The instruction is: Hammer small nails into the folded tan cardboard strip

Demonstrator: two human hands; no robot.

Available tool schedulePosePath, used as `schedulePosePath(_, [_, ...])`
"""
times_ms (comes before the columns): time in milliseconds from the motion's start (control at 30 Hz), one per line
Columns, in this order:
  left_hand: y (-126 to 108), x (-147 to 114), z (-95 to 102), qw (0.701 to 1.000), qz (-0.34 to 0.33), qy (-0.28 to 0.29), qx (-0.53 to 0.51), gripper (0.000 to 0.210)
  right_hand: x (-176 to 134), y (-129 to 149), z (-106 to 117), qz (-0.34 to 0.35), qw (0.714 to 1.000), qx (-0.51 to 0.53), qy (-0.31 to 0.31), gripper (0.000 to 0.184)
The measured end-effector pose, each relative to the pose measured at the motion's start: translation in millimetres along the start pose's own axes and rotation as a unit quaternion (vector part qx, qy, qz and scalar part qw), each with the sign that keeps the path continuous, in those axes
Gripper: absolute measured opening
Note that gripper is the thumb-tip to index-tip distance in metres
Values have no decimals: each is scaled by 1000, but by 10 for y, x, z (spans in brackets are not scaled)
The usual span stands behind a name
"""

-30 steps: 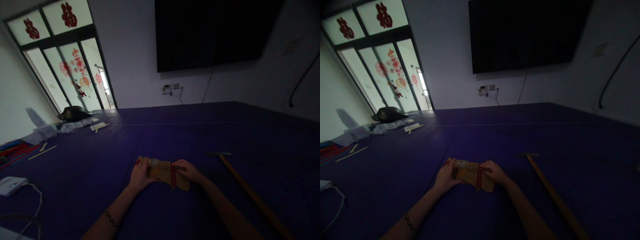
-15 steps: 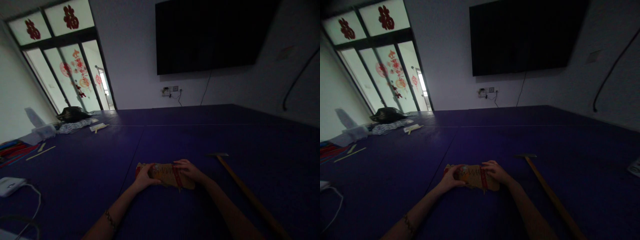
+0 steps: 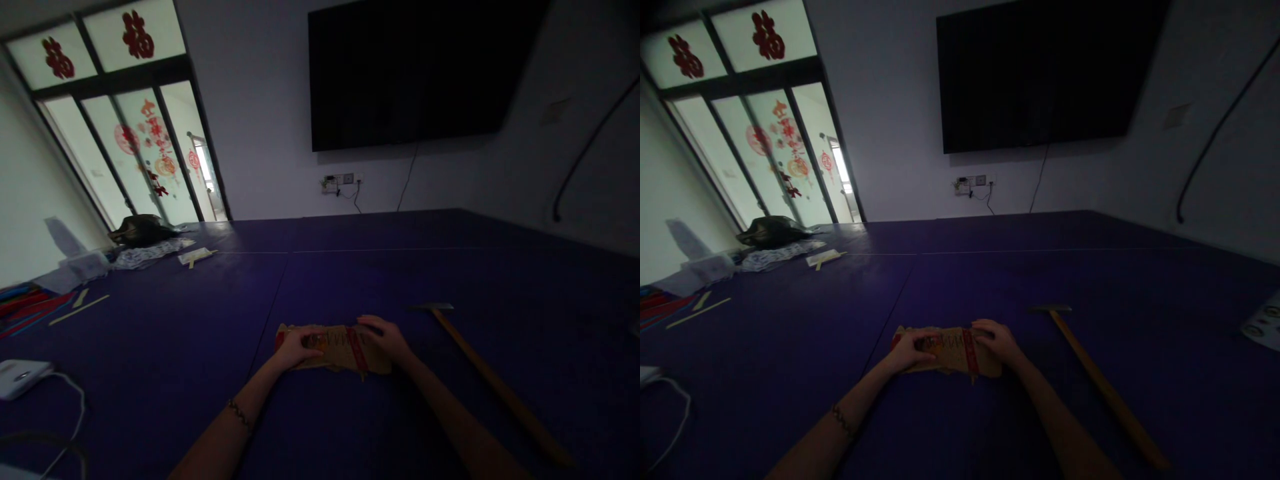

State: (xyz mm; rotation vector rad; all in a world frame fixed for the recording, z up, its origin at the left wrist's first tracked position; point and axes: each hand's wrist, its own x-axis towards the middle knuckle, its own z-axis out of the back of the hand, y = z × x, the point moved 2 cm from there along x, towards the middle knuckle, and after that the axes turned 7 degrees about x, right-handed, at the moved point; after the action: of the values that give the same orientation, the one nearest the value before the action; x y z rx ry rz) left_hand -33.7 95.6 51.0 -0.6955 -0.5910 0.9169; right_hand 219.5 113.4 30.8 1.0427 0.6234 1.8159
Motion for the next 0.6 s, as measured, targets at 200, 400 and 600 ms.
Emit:
schedulePosePath(200, [36, 17, -22, 1000, 4, -11, 10, 39, -158, 151, -10, -52, 989, 29, -137, 35])
schedulePosePath(400, [50, 11, -33, 999, 23, -15, 20, 37, -267, 192, -293, -69, 988, 116, -76, 45])
schedulePosePath(600, [29, 13, 16, 999, 32, -6, 20, 33, -273, 215, -225, -81, 989, 117, -49, 28])
